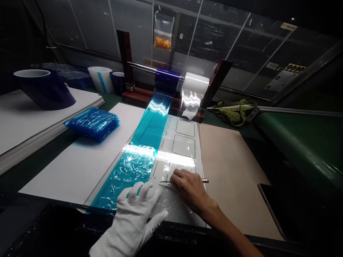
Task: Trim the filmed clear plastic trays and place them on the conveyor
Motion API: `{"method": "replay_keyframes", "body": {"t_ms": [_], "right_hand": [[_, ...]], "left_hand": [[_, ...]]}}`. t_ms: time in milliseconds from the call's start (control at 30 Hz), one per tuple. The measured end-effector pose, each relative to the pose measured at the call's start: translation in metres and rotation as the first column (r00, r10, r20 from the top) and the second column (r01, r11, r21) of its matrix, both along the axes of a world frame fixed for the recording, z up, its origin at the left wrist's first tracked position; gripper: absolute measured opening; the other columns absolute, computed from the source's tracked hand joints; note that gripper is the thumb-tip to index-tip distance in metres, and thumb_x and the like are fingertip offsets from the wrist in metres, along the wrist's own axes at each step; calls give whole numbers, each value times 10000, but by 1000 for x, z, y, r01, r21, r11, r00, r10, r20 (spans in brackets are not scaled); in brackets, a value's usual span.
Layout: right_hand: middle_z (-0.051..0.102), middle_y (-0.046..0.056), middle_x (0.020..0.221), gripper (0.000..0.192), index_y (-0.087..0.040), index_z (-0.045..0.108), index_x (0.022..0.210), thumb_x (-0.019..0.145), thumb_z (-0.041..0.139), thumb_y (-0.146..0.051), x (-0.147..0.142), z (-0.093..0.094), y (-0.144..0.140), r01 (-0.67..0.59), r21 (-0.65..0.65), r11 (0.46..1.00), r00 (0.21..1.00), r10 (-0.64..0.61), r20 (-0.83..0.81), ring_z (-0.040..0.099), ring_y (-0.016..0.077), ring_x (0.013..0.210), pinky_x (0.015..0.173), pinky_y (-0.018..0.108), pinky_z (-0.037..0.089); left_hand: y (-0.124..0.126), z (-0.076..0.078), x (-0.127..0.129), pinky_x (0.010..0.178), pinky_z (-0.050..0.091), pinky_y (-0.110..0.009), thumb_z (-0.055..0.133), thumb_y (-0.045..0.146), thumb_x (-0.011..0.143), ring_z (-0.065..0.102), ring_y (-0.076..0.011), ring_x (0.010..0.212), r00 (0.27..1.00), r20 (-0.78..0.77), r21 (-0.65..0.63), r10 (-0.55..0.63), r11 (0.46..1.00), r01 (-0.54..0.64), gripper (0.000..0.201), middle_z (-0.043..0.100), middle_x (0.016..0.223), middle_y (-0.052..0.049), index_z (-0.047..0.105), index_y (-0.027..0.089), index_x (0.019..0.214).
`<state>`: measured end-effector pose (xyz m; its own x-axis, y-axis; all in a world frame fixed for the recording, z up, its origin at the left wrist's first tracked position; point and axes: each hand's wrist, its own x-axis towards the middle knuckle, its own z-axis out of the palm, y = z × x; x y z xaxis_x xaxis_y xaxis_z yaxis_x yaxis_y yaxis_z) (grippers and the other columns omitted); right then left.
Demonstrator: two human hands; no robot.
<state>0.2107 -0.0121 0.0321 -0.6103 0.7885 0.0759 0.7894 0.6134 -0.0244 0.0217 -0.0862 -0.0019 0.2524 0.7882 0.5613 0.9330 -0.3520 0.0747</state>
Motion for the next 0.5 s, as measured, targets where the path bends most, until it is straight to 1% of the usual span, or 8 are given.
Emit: {"method": "replay_keyframes", "body": {"t_ms": [67,167,233,300,333,400,467,500], "right_hand": [[640,-33,804,188,-202,579,760,920,526,-119,14,2,-3,17,-12,1000,1000,-17,8,534,116,686,518,291,187],[635,-32,770,191,-201,575,734,899,552,-108,44,5,-9,64,-21,998,998,-63,26,535,112,651,512,284,188],[633,-28,761,175,-202,578,732,877,580,-103,67,6,-15,106,-18,994,994,-105,43,551,120,652,512,277,196],[633,-27,763,148,-211,589,750,862,601,-115,92,6,-22,157,-10,988,985,-156,79,574,135,654,509,269,208],[633,-27,766,136,-219,594,761,866,596,-131,104,5,-27,186,1,983,978,-185,100,584,143,648,505,266,214],[631,-26,758,141,-230,599,777,901,551,-186,127,2,-37,244,33,969,961,-246,123,593,151,611,491,262,230],[630,-23,755,199,-238,598,795,949,473,-256,144,0,-49,292,43,955,951,-295,92,595,148,574,475,258,260],[634,-22,768,224,-244,598,817,966,439,-293,150,0,-56,311,30,950,948,-313,60,601,145,571,470,254,283]], "left_hand": [[1,0,0,863,321,-417,498,735,768,506,-285,1048,1000,1,-11,1,1000,-1,532,679,1078,-56,704,325,1036],[-2,-5,-2,884,310,-451,484,914,544,500,-315,1081,1000,11,-67,-8,998,9,832,640,1126,-81,684,303,1071],[-9,-11,-3,903,321,-467,481,953,438,504,-322,1091,1000,11,-117,-30,993,31,1022,609,1168,-97,627,268,1182],[-19,-19,-3,889,357,-451,543,927,409,527,-308,1063,998,15,-105,-53,993,54,1090,599,1163,-95,567,256,1268],[-24,-24,-2,851,380,-424,600,884,430,543,-290,1032,998,19,-77,-65,995,66,1046,603,1143,-81,558,274,1279],[-31,-31,0,754,395,-364,711,720,550,572,-224,925,998,22,-9,-65,998,65,796,611,1102,-35,584,345,1240],[-33,-33,2,700,386,-328,733,509,688,565,-152,799,996,38,66,-77,995,74,502,614,1049,7,630,390,1165],[-32,-31,3,703,391,-317,717,421,736,555,-129,761,993,58,97,-104,990,98,401,609,1017,15,651,391,1131]]}}
